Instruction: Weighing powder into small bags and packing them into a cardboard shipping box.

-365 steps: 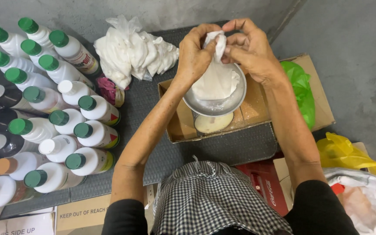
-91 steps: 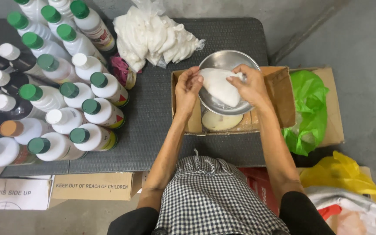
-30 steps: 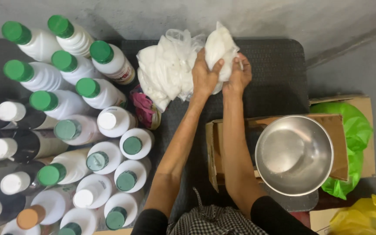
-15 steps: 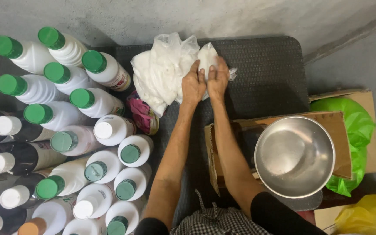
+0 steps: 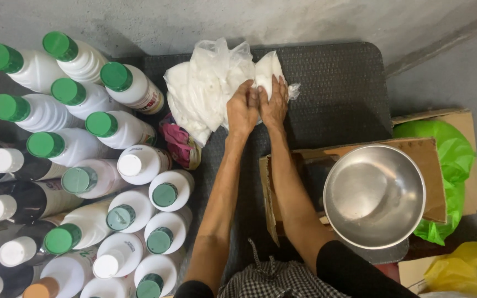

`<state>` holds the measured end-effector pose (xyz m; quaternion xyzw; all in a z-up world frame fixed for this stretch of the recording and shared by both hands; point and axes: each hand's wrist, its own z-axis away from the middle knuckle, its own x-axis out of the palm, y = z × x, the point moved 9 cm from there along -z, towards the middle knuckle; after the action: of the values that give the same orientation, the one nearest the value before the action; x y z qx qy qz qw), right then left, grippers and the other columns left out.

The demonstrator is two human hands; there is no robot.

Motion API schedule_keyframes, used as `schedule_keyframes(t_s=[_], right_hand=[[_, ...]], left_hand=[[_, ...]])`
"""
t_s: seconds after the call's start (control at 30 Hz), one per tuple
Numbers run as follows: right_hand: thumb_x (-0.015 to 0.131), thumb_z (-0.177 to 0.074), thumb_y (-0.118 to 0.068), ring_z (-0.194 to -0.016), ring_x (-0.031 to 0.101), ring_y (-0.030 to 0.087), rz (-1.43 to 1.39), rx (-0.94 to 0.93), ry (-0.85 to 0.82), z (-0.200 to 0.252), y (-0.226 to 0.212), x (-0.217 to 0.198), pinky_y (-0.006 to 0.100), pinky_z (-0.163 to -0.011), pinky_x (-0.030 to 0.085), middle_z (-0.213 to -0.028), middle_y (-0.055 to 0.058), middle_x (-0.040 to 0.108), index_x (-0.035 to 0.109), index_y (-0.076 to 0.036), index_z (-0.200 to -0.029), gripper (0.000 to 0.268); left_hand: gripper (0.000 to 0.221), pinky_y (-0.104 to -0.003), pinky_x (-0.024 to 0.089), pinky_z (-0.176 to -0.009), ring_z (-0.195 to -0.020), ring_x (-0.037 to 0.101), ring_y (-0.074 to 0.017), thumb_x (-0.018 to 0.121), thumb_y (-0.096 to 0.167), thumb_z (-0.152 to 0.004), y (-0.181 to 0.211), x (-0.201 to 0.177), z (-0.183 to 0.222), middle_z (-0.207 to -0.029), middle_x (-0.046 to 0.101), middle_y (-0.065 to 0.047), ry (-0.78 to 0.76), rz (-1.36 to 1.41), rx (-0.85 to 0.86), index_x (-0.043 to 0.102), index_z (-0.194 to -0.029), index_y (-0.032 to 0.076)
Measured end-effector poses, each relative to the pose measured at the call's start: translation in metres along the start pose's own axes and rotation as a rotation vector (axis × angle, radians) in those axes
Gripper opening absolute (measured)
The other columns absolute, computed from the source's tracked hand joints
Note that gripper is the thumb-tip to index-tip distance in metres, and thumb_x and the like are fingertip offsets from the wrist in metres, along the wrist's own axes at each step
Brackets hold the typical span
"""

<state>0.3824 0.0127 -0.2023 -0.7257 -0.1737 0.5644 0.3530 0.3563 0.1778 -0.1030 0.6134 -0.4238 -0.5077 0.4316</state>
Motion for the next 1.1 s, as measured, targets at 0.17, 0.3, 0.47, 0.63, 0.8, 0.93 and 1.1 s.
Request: schedule_keyframes(t_s=[0.17, 0.3, 0.47, 0.63, 0.8, 0.93, 1.1], right_hand=[[0.054, -0.102, -0.041, -0.152, 0.023, 0.041, 0.047, 0.067, -0.085, 0.0, -0.017, -0.017, 0.055, -0.12, 0.021, -0.166, 0.014, 0.03, 0.042, -0.011, -0.154, 0.062], [0.061, -0.096, -0.009, -0.152, 0.032, 0.04, 0.109, -0.075, -0.084, -0.002, -0.005, -0.004, 0.044, -0.125, 0.03, -0.166, 0.015, 0.036, 0.046, -0.01, -0.156, 0.062], [0.061, -0.08, 0.007, -0.15, 0.033, 0.04, 0.233, -0.048, -0.076, 0.005, -0.025, -0.016, 0.042, -0.126, 0.028, -0.162, 0.014, 0.038, 0.049, -0.012, -0.152, 0.075], [0.055, -0.095, 0.002, -0.153, 0.027, 0.043, 0.115, -0.106, -0.101, 0.01, -0.027, -0.019, 0.047, -0.125, 0.026, -0.165, 0.019, 0.03, 0.041, -0.01, -0.156, 0.064], [0.048, -0.102, -0.005, -0.156, 0.009, 0.042, 0.186, 0.006, -0.241, 0.039, -0.072, -0.027, 0.057, -0.121, 0.008, -0.17, 0.011, 0.02, 0.021, -0.017, -0.163, 0.068], [0.044, -0.097, 0.004, -0.158, 0.009, 0.039, 0.231, 0.022, -0.258, 0.032, -0.055, -0.024, 0.057, -0.122, 0.006, -0.172, 0.01, 0.02, 0.023, -0.02, -0.166, 0.076], [0.052, -0.1, -0.01, -0.152, 0.02, 0.041, 0.03, -0.057, -0.205, 0.029, -0.042, -0.02, 0.046, -0.125, 0.018, -0.165, 0.013, 0.033, 0.034, -0.014, -0.158, 0.061]], left_hand=[[0.035, -0.037, 0.059, -0.089, -0.104, 0.071, -0.0309, 0.057, -0.003, -0.096, 0.045, -0.049, 0.029, -0.124, 0.069, -0.017, 0.233, -0.075, 0.122, 0.069, -0.127, 0.006], [0.04, -0.047, 0.045, -0.111, -0.129, 0.055, -0.0372, 0.061, -0.006, -0.087, 0.043, -0.06, 0.042, -0.138, 0.057, -0.015, 0.4, -0.376, 0.305, 0.071, -0.123, 0.009], [0.049, -0.049, 0.036, -0.117, -0.137, 0.046, -0.0406, 0.061, -0.007, -0.085, 0.02, -0.052, 0.048, -0.148, 0.05, -0.019, 0.221, -0.421, 0.285, 0.066, -0.132, 0.005], [0.054, -0.05, 0.033, -0.121, -0.14, 0.042, -0.0419, 0.061, -0.008, -0.084, 0.018, -0.046, 0.047, -0.153, 0.047, -0.017, 0.144, -0.488, 0.302, 0.063, -0.137, 0.004], [0.054, -0.051, 0.032, -0.12, -0.142, 0.039, -0.0447, 0.06, -0.007, -0.088, 0.016, -0.043, 0.052, -0.157, 0.043, -0.019, 0.097, -0.469, 0.345, 0.06, -0.141, 0.003], [0.06, -0.052, 0.031, -0.123, -0.143, 0.039, -0.0444, 0.058, -0.009, -0.083, 0.025, -0.04, 0.055, -0.157, 0.042, -0.019, 0.096, -0.445, 0.384, 0.059, -0.141, 0.002], [0.062, -0.054, 0.029, -0.122, -0.143, 0.038, -0.0434, 0.058, -0.01, -0.082, 0.018, -0.036, 0.051, -0.157, 0.043, -0.019, 0.121, -0.549, 0.369, 0.059, -0.142, 0.003]])
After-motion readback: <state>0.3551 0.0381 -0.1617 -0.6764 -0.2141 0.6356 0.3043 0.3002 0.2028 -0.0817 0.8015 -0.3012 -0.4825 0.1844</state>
